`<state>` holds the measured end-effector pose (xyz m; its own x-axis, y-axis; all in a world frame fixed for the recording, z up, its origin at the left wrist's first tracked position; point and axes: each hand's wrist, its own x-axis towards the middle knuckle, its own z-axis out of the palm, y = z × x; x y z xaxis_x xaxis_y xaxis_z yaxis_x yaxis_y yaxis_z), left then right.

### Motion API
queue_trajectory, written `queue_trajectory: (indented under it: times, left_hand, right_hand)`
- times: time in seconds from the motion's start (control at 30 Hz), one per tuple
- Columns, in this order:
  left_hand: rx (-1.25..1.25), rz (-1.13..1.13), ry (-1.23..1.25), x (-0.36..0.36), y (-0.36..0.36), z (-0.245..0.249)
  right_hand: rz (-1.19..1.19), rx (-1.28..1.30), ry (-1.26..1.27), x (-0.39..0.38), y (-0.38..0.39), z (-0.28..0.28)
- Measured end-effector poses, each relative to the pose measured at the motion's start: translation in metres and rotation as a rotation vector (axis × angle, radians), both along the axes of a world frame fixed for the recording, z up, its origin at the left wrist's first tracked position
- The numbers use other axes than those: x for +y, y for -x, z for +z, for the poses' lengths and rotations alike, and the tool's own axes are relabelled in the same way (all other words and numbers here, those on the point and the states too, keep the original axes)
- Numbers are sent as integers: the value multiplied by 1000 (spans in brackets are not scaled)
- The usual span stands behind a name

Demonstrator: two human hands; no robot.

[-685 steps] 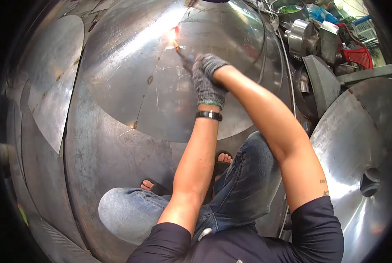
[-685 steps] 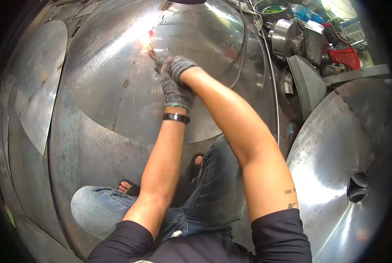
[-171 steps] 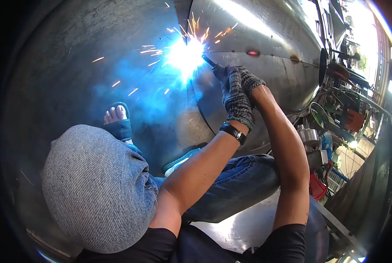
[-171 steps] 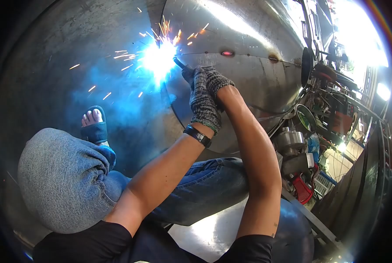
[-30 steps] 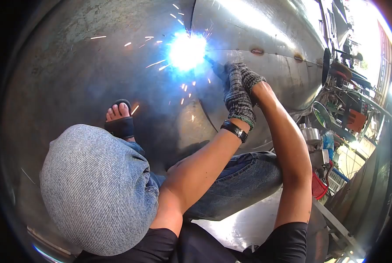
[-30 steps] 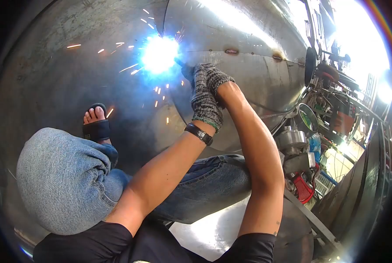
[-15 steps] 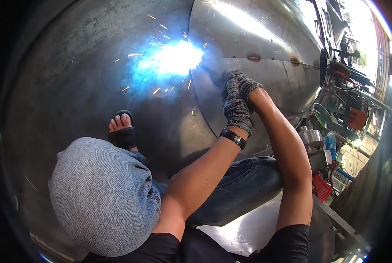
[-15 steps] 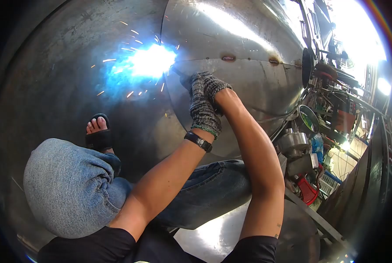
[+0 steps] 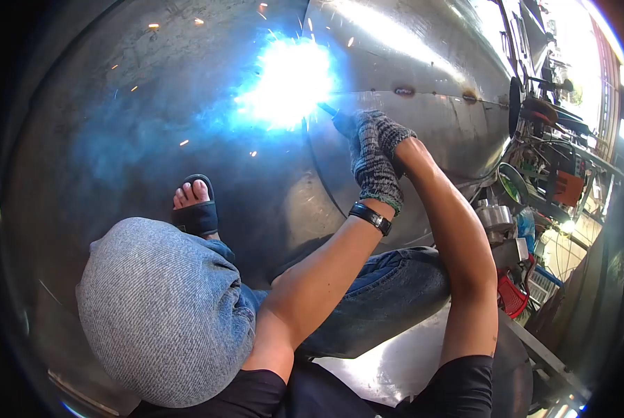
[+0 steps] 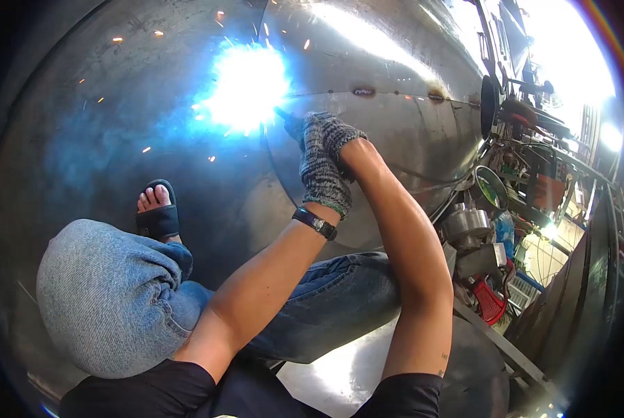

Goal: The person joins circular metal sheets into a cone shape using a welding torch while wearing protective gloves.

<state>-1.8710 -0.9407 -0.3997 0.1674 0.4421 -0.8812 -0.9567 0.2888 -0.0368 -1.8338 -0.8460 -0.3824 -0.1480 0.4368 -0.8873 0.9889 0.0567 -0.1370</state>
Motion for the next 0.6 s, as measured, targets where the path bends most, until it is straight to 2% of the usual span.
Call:
queue_trajectory:
  times: [0.03, 0.1, 0.2, 0.33, 0.4, 0.43, 0.53, 0.57, 0.6]
  left_hand:
    - [0, -1, 0, 0, -1, -1]
    - [33, 54, -80, -2, -11, -10]
    - [-72, 35, 15, -5, -16, -18]
    - [-133, 90, -26, -8, -21, -25]
    - [-122, 35, 56, -9, -13, -13]
    - [-122, 28, 52, -7, -12, -11]
    - [-88, 13, -7, 3, -17, -12]
    - [-165, 43, -112, 12, -16, -4]
    - [-243, 71, -211, 18, -12, 8]
  right_hand:
    - [-1, 0, 0, -2, -3, 1]
    - [-155, 3, -132, -5, 15, 26]
    - [-196, -34, -107, -3, 18, 20]
    - [-257, -23, -103, -2, 20, 22]
    - [-254, -49, -52, -5, 3, -2]
    - [-124, 19, -113, -9, -5, -1]
    - [-9, -60, -206, -1, -31, -20]
    - [30, 77, -386, -2, -40, 6]
    - [16, 73, -394, 3, -34, 31]
